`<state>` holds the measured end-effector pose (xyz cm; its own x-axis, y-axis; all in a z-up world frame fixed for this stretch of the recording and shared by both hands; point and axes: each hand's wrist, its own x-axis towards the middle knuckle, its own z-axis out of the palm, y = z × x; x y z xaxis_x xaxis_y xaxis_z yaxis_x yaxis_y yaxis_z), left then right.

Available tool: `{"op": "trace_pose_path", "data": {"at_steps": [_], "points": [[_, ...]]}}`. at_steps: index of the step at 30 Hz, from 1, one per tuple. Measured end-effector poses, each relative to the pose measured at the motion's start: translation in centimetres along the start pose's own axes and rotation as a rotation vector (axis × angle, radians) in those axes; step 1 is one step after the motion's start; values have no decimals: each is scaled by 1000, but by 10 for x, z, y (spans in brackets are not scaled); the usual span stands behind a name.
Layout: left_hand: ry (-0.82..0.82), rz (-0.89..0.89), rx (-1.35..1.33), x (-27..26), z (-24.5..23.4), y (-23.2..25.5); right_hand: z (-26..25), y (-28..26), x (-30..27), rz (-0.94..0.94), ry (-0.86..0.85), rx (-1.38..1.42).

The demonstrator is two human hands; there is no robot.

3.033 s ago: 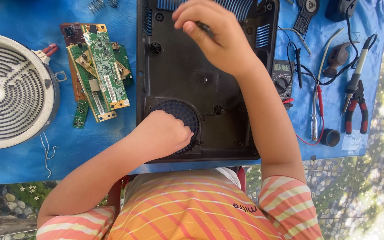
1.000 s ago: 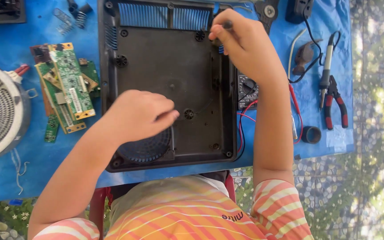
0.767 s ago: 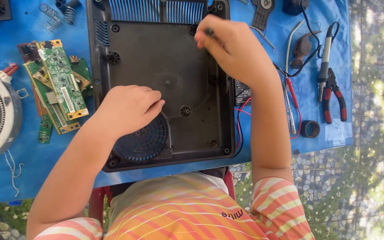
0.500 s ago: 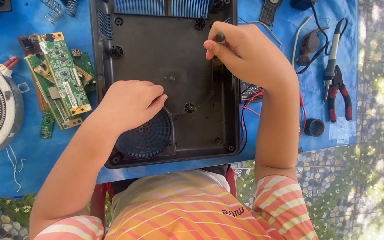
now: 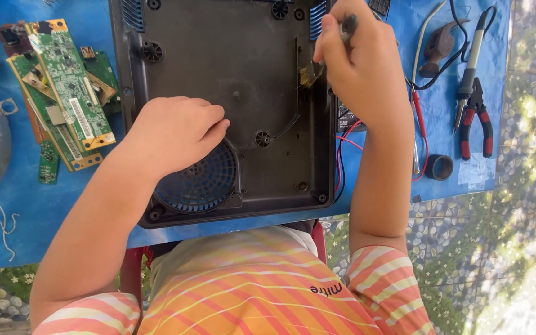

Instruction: The person removes several circuit boards and a fan from a black plastic housing. They then use a brush to clean the interior of the empty housing, sweeping away dust and debris from the bottom and sides.

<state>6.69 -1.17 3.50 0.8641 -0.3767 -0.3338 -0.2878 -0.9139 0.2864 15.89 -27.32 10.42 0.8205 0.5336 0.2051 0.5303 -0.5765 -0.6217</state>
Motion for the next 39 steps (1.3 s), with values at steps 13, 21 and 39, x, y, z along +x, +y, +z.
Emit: {"op": "trace_pose_path", "data": {"at_steps": [13,21,39], "points": [[-11,2,-22,2,5,-6,9,-16,-37,90,-155,156],[-27,6,-19,2,4,-7,15,4,-64,-31,216,211],[68,49,10,1,14,-11,46,-39,-135,-176,-80,216]]}}
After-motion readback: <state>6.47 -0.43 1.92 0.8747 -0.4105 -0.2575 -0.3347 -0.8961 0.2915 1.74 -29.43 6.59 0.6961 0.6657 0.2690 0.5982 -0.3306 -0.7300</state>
